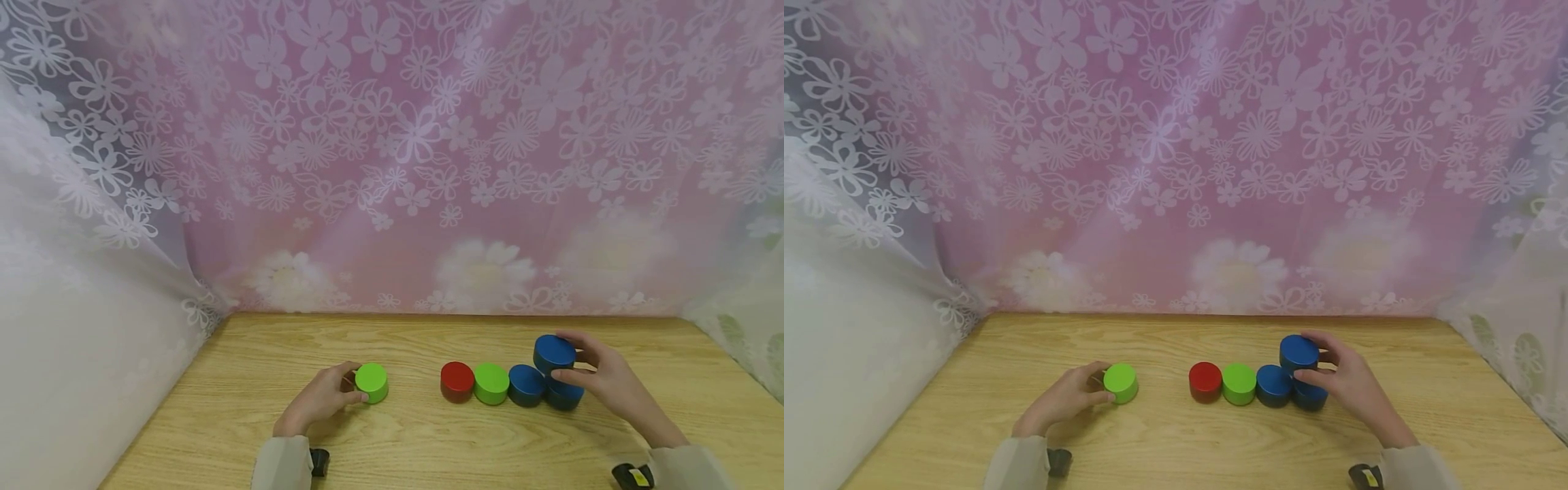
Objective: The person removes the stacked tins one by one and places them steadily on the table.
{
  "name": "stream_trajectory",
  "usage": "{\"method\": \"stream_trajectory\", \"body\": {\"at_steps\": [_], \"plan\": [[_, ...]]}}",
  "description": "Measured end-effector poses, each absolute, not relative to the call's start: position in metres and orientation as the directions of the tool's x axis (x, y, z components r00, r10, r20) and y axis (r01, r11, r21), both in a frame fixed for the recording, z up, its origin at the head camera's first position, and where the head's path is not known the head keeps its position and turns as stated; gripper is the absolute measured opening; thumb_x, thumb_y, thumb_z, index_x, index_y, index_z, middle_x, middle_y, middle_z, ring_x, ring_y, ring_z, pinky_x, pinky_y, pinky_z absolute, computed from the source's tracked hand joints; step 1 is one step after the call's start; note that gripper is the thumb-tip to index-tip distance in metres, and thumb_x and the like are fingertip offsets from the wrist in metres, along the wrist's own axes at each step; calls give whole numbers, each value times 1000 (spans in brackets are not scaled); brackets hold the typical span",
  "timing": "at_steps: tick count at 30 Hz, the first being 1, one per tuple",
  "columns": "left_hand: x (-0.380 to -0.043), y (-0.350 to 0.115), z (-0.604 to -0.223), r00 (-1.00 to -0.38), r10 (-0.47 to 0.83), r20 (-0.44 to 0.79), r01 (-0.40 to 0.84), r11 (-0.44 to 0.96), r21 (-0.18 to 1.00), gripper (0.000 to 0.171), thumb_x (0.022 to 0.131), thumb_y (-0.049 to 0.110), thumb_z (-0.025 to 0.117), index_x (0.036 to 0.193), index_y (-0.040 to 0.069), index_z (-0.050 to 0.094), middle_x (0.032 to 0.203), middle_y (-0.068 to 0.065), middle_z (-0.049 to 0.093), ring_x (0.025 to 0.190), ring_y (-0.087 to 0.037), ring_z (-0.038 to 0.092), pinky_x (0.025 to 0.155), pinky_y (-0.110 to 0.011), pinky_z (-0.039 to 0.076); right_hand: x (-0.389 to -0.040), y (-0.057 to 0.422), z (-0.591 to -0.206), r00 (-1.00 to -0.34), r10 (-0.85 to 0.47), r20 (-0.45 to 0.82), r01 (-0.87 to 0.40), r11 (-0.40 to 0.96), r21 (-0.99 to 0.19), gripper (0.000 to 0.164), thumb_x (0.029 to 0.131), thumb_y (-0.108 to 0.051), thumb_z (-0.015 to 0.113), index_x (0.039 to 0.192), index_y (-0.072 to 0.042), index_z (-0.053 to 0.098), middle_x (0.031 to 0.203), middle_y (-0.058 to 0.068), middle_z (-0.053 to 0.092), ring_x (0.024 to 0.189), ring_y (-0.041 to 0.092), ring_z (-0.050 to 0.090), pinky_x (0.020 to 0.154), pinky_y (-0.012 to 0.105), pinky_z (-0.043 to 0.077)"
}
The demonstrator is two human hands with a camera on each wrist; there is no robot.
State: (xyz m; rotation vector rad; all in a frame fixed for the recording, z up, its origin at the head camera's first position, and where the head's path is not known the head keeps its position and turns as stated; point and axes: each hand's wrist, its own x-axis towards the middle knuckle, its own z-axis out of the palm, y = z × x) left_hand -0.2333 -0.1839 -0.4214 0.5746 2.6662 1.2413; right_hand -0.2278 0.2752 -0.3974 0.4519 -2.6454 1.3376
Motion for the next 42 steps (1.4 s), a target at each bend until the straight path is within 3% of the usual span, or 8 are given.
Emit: {"method": "stream_trajectory", "body": {"at_steps": [9, 21, 24, 29, 31, 37, 41, 42], "plan": [[-233, -183, -421, -919, 392, 33, 279, 590, 758, 55, 91, 14, 78, 137, -8, 55, 105, -7, 67, 97, -25, 64, 81, -43, 56, -227, 286, -400, -950, -193, 245, -312, 599, -737, 63, 92, -9, 77, 144, 7, 45, 135, 35, 51, 104, 39, 64, 72, 29, 56], [-233, -184, -421, -918, 395, 32, 280, 588, 758, 54, 92, 14, 78, 137, -7, 56, 105, -7, 67, 98, -25, 64, 86, -47, 54, -225, 298, -403, -958, -184, 221, -288, 625, -726, 63, 92, -9, 76, 143, 10, 44, 134, 37, 51, 106, 46, 62, 70, 29, 55], [-233, -184, -421, -918, 395, 32, 280, 588, 759, 54, 92, 14, 77, 137, -7, 56, 105, -7, 67, 98, -25, 64, 85, -47, 54, -225, 301, -403, -959, -182, 218, -284, 639, -715, 63, 92, -9, 77, 143, 11, 44, 133, 36, 52, 102, 35, 65, 70, 28, 55], [-233, -184, -420, -920, 391, 24, 271, 589, 761, 55, 92, 14, 77, 138, -7, 55, 106, -7, 67, 98, -25, 64, 85, -46, 55, -225, 306, -403, -957, -179, 230, -290, 651, -702, 63, 91, -8, 78, 141, 11, 45, 131, 36, 54, 93, -1, 60, 70, 27, 55], [-233, -184, -420, -920, 391, 22, 270, 592, 760, 55, 92, 14, 77, 138, -7, 55, 106, -7, 67, 98, -25, 64, 84, -46, 55, -225, 308, -403, -955, -182, 233, -295, 650, -701, 63, 90, -7, 78, 141, 11, 46, 130, 36, 54, 91, -4, 58, 70, 27, 55], [-233, -183, -420, -920, 392, 23, 271, 590, 761, 54, 92, 14, 77, 137, -7, 55, 106, -7, 67, 98, -25, 64, 83, -45, 55, -224, 315, -405, -957, -185, 224, -290, 662, -691, 63, 91, -7, 77, 141, 12, 44, 132, 39, 51, 102, 38, 65, 69, 26, 54], [-234, -184, -421, -919, 393, 22, 272, 593, 758, 54, 92, 14, 77, 137, -7, 55, 105, -7, 67, 97, -25, 64, 82, -44, 56, -223, 319, -405, -961, -178, 213, -277, 669, -690, 64, 91, -8, 77, 142, 12, 43, 132, 38, 51, 102, 38, 65, 69, 26, 54], [-234, -184, -421, -920, 392, 21, 271, 594, 757, 54, 92, 14, 77, 137, -7, 55, 105, -7, 67, 97, -25, 64, 82, -44, 56, -223, 319, -405, -961, -178, 210, -274, 669, -691, 64, 91, -8, 77, 142, 12, 42, 132, 38, 51, 101, 31, 66, 69, 26, 54]]}}
